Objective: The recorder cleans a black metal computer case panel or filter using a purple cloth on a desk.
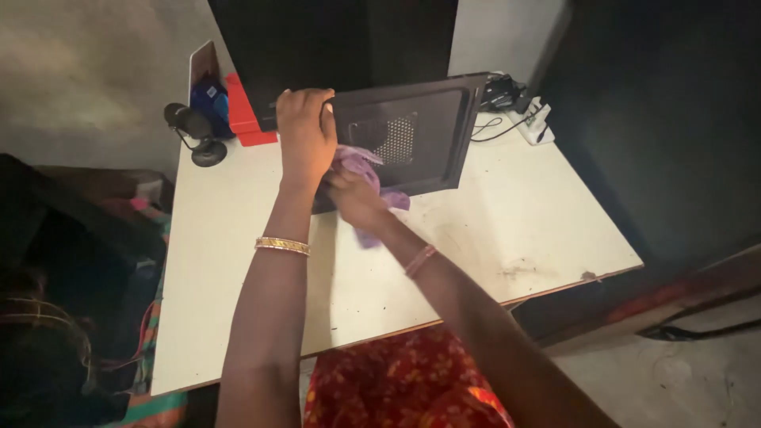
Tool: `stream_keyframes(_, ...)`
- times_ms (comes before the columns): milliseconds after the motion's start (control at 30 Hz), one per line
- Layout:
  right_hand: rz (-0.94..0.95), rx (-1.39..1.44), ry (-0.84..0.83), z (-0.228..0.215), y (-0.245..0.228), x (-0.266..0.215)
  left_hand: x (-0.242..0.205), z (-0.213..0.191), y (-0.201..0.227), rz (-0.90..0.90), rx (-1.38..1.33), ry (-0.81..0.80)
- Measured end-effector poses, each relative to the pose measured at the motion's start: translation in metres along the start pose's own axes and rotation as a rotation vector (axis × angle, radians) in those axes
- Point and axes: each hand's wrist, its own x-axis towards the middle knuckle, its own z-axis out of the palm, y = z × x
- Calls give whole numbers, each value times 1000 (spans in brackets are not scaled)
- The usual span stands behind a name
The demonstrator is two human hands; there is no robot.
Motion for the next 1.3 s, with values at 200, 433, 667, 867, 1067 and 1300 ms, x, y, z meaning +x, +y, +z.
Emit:
stream_keyframes(200, 154, 158, -111, -21, 72, -82, 0, 2, 1, 3, 12, -21)
stream_keyframes(433, 760, -346, 62, -109, 49, -98, 0, 8, -4, 7, 51, -32)
stream_keyframes(667, 648, 24, -225, -27, 106, -160, 0, 4, -1, -29, 76, -65)
stream_keyframes(867, 1132, 217, 494, -31, 128, -157, -1, 6, 1, -17, 29, -61)
stream_keyframes(1067, 949, 168, 380, 68, 114, -144, 1, 8, 2, -13, 39, -8)
stream_keyframes(1300, 700, 234, -20, 136, -6, -72, 6, 9, -1, -66, 108, -74)
